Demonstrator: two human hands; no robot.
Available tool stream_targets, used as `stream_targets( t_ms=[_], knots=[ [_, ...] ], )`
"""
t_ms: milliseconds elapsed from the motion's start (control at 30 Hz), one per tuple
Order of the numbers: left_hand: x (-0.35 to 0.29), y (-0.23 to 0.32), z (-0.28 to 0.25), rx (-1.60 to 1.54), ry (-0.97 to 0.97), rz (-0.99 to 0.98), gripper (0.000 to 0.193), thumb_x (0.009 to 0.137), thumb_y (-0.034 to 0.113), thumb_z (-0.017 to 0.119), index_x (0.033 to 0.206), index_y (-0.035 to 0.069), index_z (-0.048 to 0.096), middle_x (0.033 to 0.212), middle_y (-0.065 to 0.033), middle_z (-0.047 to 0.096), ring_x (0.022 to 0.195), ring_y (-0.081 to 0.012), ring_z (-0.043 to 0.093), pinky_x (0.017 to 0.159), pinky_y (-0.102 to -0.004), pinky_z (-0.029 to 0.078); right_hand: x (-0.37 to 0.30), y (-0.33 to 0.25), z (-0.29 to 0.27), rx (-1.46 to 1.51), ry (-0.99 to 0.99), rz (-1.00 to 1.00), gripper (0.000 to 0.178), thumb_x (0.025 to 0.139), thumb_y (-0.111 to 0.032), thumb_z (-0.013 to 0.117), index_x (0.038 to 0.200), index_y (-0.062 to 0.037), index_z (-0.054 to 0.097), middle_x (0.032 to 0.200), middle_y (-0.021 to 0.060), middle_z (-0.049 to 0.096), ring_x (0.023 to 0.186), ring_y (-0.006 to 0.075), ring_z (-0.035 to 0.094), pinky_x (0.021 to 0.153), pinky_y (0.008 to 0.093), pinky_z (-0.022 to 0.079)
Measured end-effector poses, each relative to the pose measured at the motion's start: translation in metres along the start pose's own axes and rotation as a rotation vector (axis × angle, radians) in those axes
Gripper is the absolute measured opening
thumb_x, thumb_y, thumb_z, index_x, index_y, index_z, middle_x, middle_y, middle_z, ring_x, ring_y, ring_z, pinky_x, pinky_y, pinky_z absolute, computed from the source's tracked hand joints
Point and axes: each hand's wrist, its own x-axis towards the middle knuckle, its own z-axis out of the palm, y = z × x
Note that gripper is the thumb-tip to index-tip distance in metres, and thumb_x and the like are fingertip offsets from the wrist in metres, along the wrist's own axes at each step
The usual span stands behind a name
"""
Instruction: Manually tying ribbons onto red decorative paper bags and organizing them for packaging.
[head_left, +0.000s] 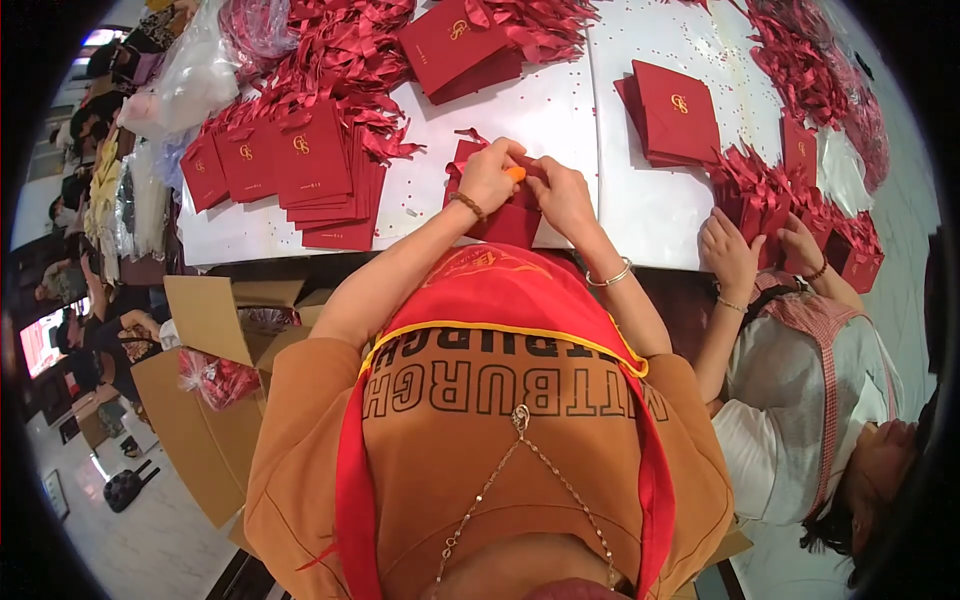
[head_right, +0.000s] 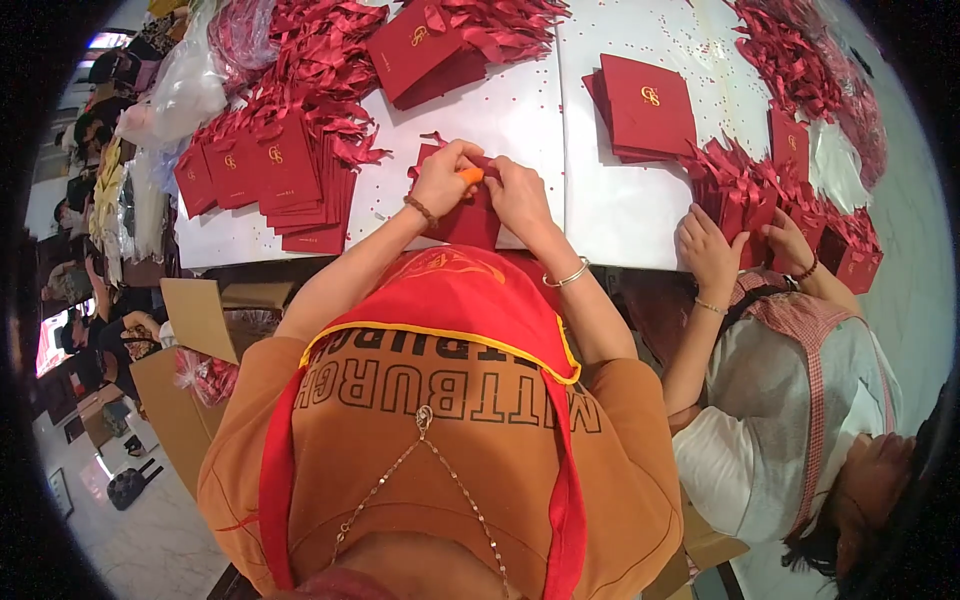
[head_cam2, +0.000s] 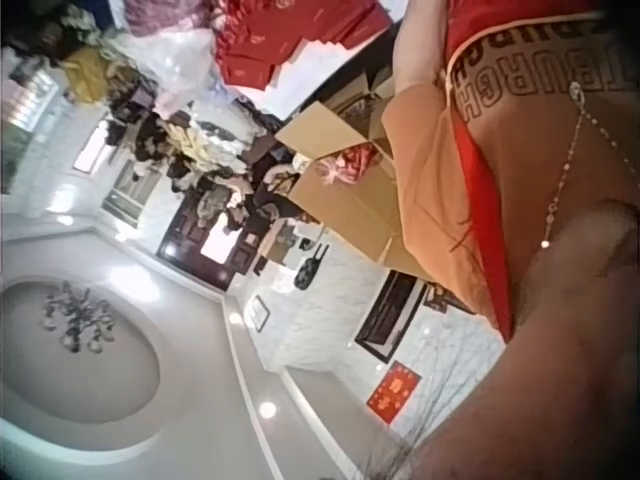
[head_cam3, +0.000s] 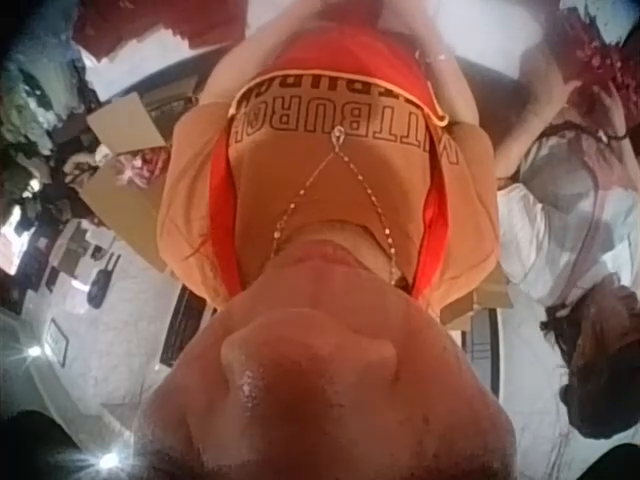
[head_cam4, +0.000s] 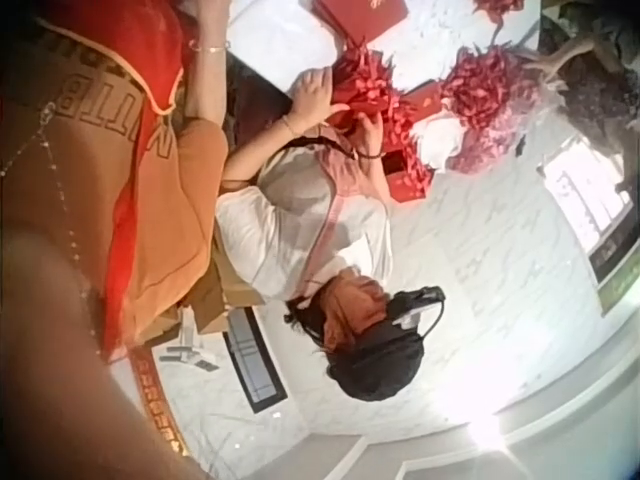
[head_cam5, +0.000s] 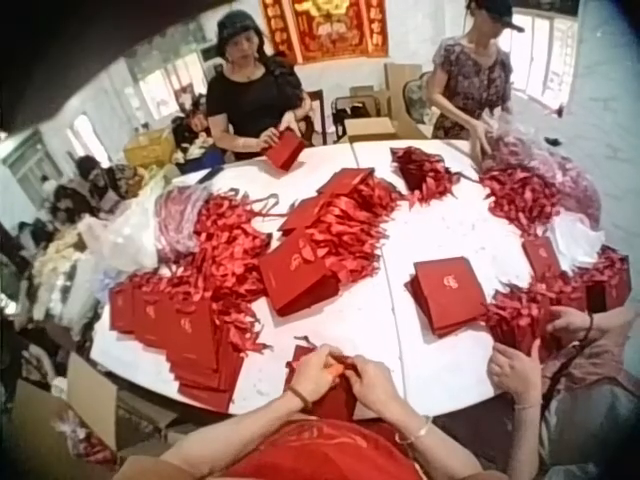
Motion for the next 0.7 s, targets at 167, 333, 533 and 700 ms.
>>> stream_targets(
  t_ms=[167, 333, 533, 700],
  knots=[
    [0.005, -0.013, -0.014, -0.186, -0.235, -0.064, 0.02, 0.076, 0.002, 0.057, 0.097, 0.001, 0.059, 0.08, -0.0093, 0.061, 0.068, -0.0184, 0.061, 0.06, -0.0291, 0.048, -0.001, -0.001, 0.001, 0.058, -0.023, -0.002, 0.02, 0.076, -0.006, 0.058, 0.096, -0.0008, 0.058, 0.08, 0.0198, 0.061, 0.077, 0.0365, 0.059, 0.068, 0.0398, 0.047],
    [0.005, 0.009, -0.031, 0.593, -0.163, 0.353, 0.019, 0.075, 0.019, 0.063, 0.09, 0.007, 0.062, 0.087, -0.0062, 0.062, 0.073, -0.0267, 0.06, 0.061, -0.0372, 0.046, -0.004, 0.009, 0.006, 0.083, 0.034, -0.158, 0.02, 0.076, -0.005, 0.057, 0.095, -0.0013, 0.058, 0.083, 0.0176, 0.062, 0.077, 0.0356, 0.059, 0.068, 0.04, 0.047],
    [0.05, 0.005, -0.059, 0.344, -0.729, 0.025, 0.034, 0.08, 0.036, 0.053, 0.08, 0.004, 0.066, 0.071, -0.0084, 0.062, 0.064, -0.0186, 0.055, 0.058, -0.0299, 0.042, -0.009, -0.004, 0.006, 0.014, 0.001, -0.255, 0.023, 0.076, -0.003, 0.055, 0.098, -0.0064, 0.057, 0.08, 0.016, 0.061, 0.072, 0.0351, 0.059, 0.063, 0.0414, 0.047],
    [0.064, 0.004, -0.057, 0.349, -0.811, 0.14, 0.029, 0.076, 0.029, 0.057, 0.081, 0.001, 0.065, 0.062, -0.0098, 0.06, 0.057, -0.0151, 0.053, 0.053, -0.0291, 0.041, -0.01, -0.008, 0.006, 0.036, 0.008, -0.298, 0.021, 0.078, -0.005, 0.054, 0.099, -0.007, 0.055, 0.077, 0.0167, 0.06, 0.07, 0.0354, 0.058, 0.059, 0.0416, 0.046]
  ],
)
